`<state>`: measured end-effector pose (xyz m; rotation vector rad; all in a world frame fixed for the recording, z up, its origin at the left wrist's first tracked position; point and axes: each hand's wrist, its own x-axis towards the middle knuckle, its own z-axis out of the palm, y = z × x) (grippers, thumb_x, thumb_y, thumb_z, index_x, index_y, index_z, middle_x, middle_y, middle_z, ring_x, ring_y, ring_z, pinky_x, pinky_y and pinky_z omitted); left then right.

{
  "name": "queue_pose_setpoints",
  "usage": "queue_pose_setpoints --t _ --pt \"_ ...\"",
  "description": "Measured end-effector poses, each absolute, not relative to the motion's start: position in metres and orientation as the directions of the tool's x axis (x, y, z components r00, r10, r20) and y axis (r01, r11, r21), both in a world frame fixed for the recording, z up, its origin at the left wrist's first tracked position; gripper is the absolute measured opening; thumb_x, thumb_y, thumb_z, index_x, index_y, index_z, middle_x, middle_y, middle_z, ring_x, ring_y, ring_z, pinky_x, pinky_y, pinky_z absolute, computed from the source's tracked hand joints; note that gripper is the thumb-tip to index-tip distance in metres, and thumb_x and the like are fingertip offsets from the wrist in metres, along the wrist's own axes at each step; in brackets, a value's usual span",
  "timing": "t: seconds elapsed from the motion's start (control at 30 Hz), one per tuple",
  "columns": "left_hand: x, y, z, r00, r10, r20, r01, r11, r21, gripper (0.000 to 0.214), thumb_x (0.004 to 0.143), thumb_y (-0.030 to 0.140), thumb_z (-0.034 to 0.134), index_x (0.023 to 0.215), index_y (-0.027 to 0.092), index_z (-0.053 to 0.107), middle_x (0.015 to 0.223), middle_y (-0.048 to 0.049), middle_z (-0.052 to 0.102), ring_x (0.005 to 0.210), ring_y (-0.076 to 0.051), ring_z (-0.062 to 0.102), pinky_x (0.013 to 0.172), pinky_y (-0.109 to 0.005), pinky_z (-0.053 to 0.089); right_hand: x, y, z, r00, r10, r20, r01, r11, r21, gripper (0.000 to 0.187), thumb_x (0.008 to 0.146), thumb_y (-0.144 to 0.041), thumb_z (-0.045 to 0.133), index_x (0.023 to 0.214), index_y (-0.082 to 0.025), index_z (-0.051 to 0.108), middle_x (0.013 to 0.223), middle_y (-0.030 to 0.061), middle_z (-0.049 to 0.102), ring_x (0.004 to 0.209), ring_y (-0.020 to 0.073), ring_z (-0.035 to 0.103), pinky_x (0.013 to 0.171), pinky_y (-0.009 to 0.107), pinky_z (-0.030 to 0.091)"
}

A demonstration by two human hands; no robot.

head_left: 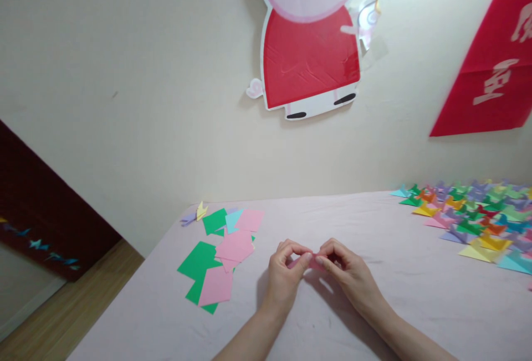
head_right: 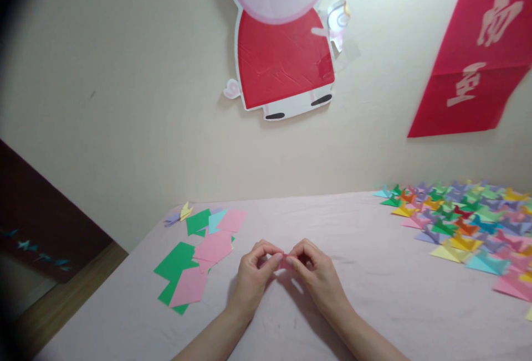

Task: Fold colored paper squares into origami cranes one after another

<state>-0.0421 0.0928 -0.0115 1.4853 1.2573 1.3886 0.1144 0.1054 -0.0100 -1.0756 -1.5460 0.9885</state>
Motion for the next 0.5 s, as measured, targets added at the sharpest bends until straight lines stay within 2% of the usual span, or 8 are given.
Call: queue_pose_setpoints --t 0.27,0.5 --pt "-0.0431 0.0920 -0.0097 -0.064 0.962 0.265 0.169 -0.251 0.953 0.020 0.082 0.036 0.065 0.070 0.020 0.066 0.074 -0.0012 0.061 0.078 -0.019 0.054 0.071 -0.028 0.039 0.1133 0.1041 -0.0102 -0.155 0.965 0.211 0.183 0.238 -0.954 0.036 0.082 -0.052 0.062 0.066 -0.019 0.063 0.061 -0.0012 0.059 0.059 0.0147 0.051 0.056 0.025 0.041" --pt "-0.0426 0.0919 -0.0098 -0.062 0.963 0.262 0.158 -0.250 0.955 0.019 0.081 0.035 0.065 0.070 0.020 0.066 0.075 -0.0008 0.060 0.080 -0.019 0.055 0.073 -0.028 0.039 0.1138 0.1052 -0.0085 -0.151 0.955 0.257 0.177 0.281 -0.943 0.035 0.079 -0.052 0.065 0.067 -0.019 0.063 0.062 -0.0011 0.059 0.060 0.0149 0.052 0.056 0.025 0.042"
